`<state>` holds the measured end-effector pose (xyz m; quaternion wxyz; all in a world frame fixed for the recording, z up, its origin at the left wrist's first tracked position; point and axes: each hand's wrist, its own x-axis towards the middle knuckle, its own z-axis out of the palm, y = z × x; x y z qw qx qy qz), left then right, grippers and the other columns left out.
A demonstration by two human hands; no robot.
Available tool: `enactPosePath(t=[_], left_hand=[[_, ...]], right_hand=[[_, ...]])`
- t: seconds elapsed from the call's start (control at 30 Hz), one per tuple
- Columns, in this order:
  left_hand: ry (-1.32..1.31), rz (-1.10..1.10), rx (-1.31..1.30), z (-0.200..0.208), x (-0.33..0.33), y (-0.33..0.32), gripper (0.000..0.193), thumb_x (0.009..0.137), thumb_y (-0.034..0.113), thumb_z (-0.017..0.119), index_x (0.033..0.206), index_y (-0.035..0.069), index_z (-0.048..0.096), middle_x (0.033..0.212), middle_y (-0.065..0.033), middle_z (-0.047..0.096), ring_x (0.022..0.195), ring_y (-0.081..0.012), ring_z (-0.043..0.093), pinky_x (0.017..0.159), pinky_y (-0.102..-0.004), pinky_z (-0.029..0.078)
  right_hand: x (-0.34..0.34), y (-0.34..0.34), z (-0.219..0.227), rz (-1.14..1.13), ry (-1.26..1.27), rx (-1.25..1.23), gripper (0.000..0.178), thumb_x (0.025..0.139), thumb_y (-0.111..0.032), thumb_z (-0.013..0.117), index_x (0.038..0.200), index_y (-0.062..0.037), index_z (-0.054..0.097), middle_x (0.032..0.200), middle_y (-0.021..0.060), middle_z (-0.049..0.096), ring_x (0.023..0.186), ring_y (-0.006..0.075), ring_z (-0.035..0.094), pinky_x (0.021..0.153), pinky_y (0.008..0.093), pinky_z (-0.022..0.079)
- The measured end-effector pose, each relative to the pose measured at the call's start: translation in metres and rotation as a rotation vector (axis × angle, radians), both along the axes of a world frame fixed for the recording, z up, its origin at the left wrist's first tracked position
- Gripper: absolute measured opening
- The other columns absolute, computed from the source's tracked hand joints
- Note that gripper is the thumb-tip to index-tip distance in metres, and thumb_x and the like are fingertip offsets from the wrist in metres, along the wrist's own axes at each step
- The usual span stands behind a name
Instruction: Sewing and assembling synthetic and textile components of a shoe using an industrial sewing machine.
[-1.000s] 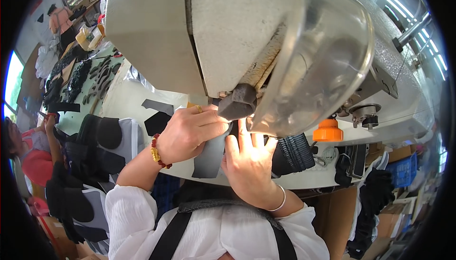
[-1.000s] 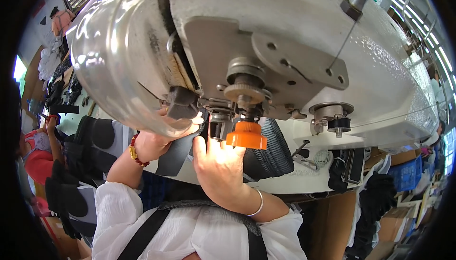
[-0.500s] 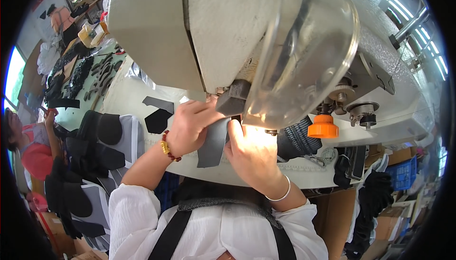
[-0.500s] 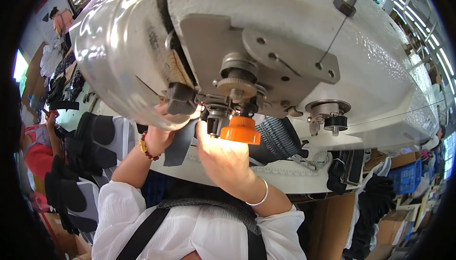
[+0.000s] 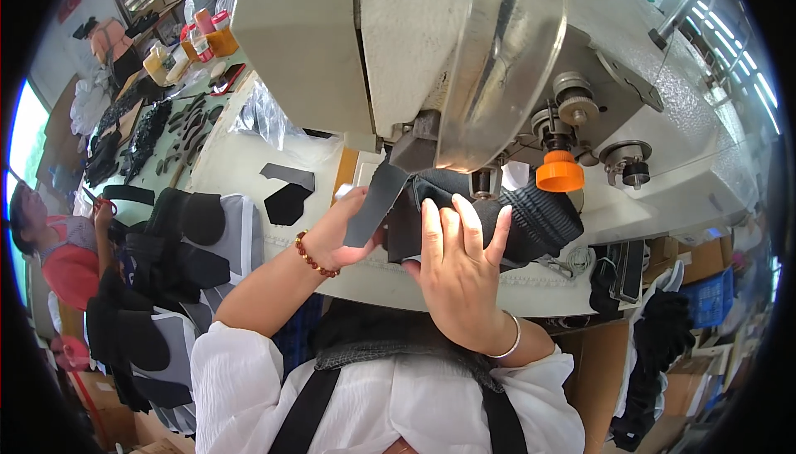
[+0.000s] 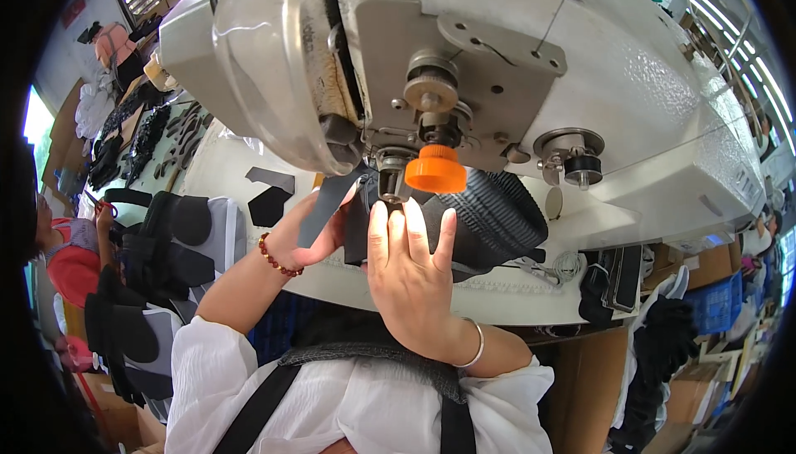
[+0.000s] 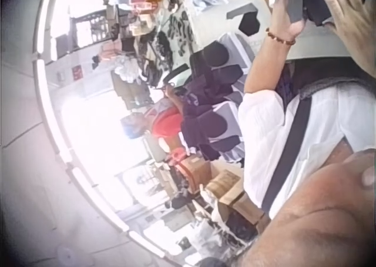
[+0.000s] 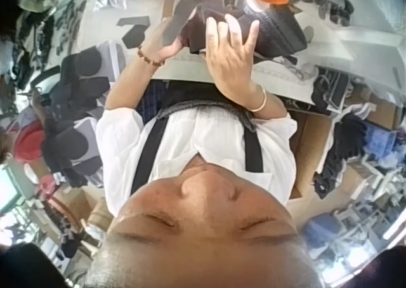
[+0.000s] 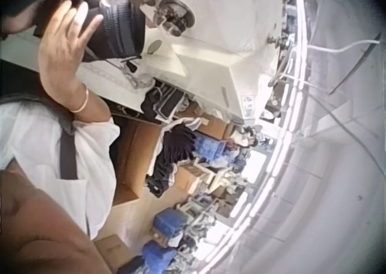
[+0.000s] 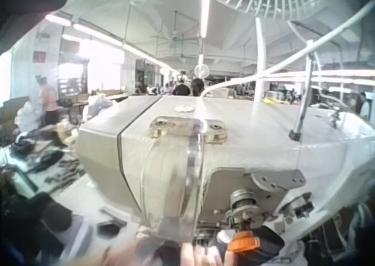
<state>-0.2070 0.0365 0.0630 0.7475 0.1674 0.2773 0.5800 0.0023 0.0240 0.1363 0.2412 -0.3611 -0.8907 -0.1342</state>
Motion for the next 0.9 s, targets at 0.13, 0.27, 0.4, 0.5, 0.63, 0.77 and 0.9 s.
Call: enactPosePath(t=[0.13, 0.27, 0.4, 0.5, 0.63, 0.77, 0.9], left_hand=[[-0.018, 0.156, -0.058, 0.046, 0.039, -0.009, 0.022, 0.099, 0.020, 0.057, 0.119, 0.009, 0.061, 0.116, -0.0026, 0.064, 0.111, -0.0174, 0.059, 0.097, -0.0384, 0.048], [-0.079, 0.143, -0.063, 0.073, 0.054, -0.013, 0.018, 0.096, 0.022, 0.064, 0.109, 0.008, 0.063, 0.109, -0.0018, 0.064, 0.101, -0.0162, 0.061, 0.096, -0.0345, 0.049], [0.021, 0.202, 0.081, 0.044, 0.040, -0.010, 0.016, 0.097, 0.020, 0.064, 0.106, 0.007, 0.064, 0.105, 0.0001, 0.063, 0.101, -0.0103, 0.059, 0.088, -0.0303, 0.049], [0.247, 0.156, 0.093, 0.042, 0.026, -0.005, 0.015, 0.097, 0.019, 0.064, 0.104, 0.006, 0.064, 0.105, 0.0005, 0.063, 0.098, -0.0093, 0.060, 0.086, -0.0277, 0.049], [0.315, 0.172, 0.202, 0.049, 0.029, -0.008, 0.016, 0.096, 0.016, 0.064, 0.106, 0.003, 0.067, 0.099, 0.0006, 0.066, 0.092, -0.0086, 0.062, 0.082, -0.0249, 0.050], [0.671, 0.264, 0.525, 0.062, 0.026, -0.012, 0.017, 0.097, 0.012, 0.062, 0.105, -0.002, 0.067, 0.098, -0.0017, 0.067, 0.092, -0.0061, 0.061, 0.079, -0.0230, 0.049], [0.318, 0.226, 0.224, 0.054, 0.021, -0.002, 0.016, 0.093, 0.004, 0.064, 0.107, -0.004, 0.067, 0.096, -0.0025, 0.068, 0.086, -0.0053, 0.062, 0.072, -0.0214, 0.048]], right_hand=[[-0.004, 0.011, -0.016, -0.087, 0.005, 0.133, 0.055, 0.074, -0.024, 0.074, 0.123, -0.0057, 0.058, 0.127, 0.0100, 0.056, 0.127, 0.0271, 0.047, 0.115, 0.0655, 0.017], [0.002, 0.042, -0.032, -0.108, 0.115, 0.233, 0.025, 0.082, -0.014, 0.062, 0.107, -0.0102, 0.061, 0.131, 0.0100, 0.057, 0.122, 0.0250, 0.051, 0.116, 0.0657, 0.014], [0.006, 0.060, -0.016, 0.112, 0.156, 0.312, 0.015, 0.080, -0.014, 0.062, 0.094, -0.0085, 0.062, 0.117, 0.0088, 0.062, 0.099, 0.0226, 0.059, 0.105, 0.0525, 0.031], [0.004, 0.070, -0.002, 0.344, 0.146, 0.276, 0.020, 0.077, -0.012, 0.061, 0.095, -0.0058, 0.064, 0.091, 0.0074, 0.060, 0.076, 0.0200, 0.059, 0.075, 0.0378, 0.042], [0.007, 0.079, 0.005, 0.503, 0.079, 0.357, 0.042, 0.072, -0.012, 0.062, 0.113, -0.0049, 0.070, 0.070, 0.0021, 0.045, 0.056, 0.0154, 0.049, 0.048, 0.0300, 0.038], [0.009, 0.084, 0.010, 0.465, 0.015, 0.424, 0.046, 0.073, -0.011, 0.063, 0.118, -0.0055, 0.070, 0.068, 0.0012, 0.042, 0.051, 0.0130, 0.044, 0.042, 0.0275, 0.034], [0.010, 0.081, 0.011, 0.453, -0.075, 0.466, 0.038, 0.077, -0.012, 0.064, 0.113, -0.0035, 0.073, 0.075, 0.0011, 0.059, 0.047, 0.0110, 0.048, 0.049, 0.0258, 0.040]])
